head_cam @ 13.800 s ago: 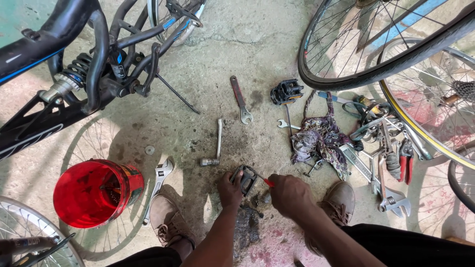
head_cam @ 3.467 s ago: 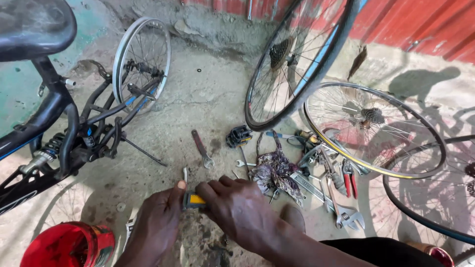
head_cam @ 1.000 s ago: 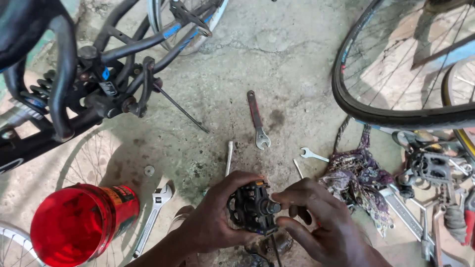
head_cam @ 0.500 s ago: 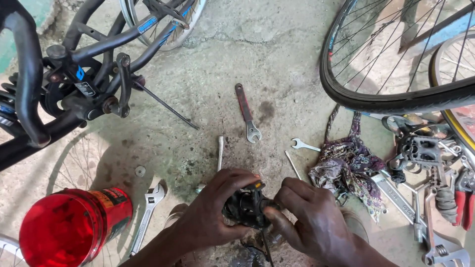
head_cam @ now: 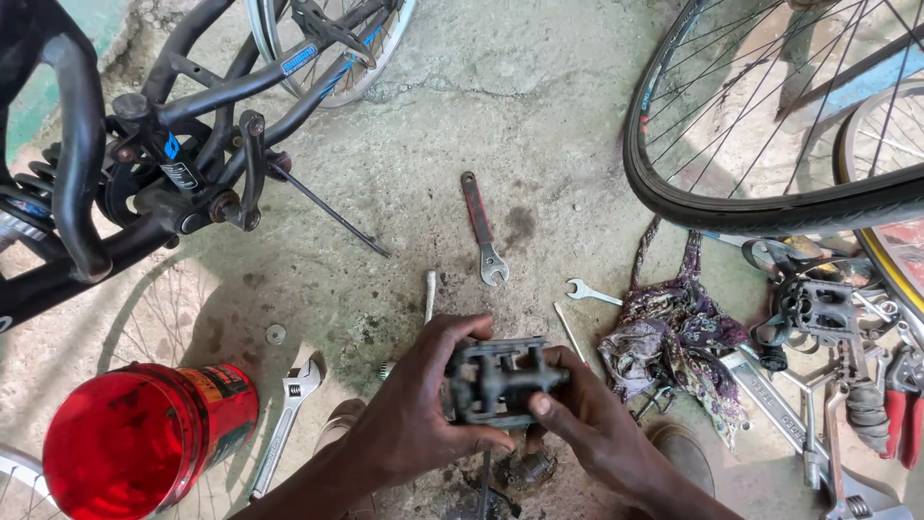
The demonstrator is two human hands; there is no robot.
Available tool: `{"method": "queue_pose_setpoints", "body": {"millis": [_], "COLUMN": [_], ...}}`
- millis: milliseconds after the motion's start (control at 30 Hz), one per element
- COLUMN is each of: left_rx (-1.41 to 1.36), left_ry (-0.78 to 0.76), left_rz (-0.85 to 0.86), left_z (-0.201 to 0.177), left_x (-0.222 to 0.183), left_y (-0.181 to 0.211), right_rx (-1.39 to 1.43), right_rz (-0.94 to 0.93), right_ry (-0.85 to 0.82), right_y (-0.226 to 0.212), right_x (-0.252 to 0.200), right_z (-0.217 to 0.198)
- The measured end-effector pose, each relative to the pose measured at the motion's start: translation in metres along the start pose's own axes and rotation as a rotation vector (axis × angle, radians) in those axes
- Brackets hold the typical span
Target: The person is disassembling a bicycle pedal using a screwdriver and other hand tools to remove internal components.
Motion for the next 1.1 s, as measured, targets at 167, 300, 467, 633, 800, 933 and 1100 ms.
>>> {"method": "queue_pose_setpoints", "body": {"millis": [167, 300, 467, 633, 800, 933, 1100], "left_rx": [-0.193, -0.640, -0.703, -1.216, -1.003, -0.841, -0.984], "left_ry": [-0.026, -0.078, -0.033, -0.097, 0.071, 0.046, 0.100], "left_rz": [0.059, -0.062, -0.093, -0.289, -0.561, -0.586, -0.731], "left_z": [-0.003, 0.010, 0.036, 0.046, 0.052, 0.055, 0.054], "left_x": [0.004, -0.004, -0.007, -0.009, -0.010, -0.014, -0.009], "left_y": [0.004, -0.011, -0.027, -0.048, -0.072, -0.081, -0.074], "right_rx": [0.492, 0.723, 0.883, 0.838, -0.320, 0.034, -0.081], "right_rz": [0.167, 0.257, 0.418, 0.627, 0.058, -0.186, -0.534], "right_ry": [0.192, 0.233, 0.147, -0.021, 0.249, 0.244, 0.211], "right_y": [0.014, 0.026, 0.046, 0.038, 0.031, 0.000, -0.015], "right_x": [-0.006, -0.010, -0.016, -0.003, 0.005, 0.000, -0.003], "right_z": [-0.004, -0.008, -0.008, 0.005, -0.027, -0.021, -0.005]}}
Point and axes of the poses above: each hand's wrist, its own x-axis towards the middle knuckle, its own z-axis out of the palm, y = z × x, the point moved 1 cm from there along x, towards the middle knuckle, and after that the axes turned 6 degrees about x, right-handed, at the moved point
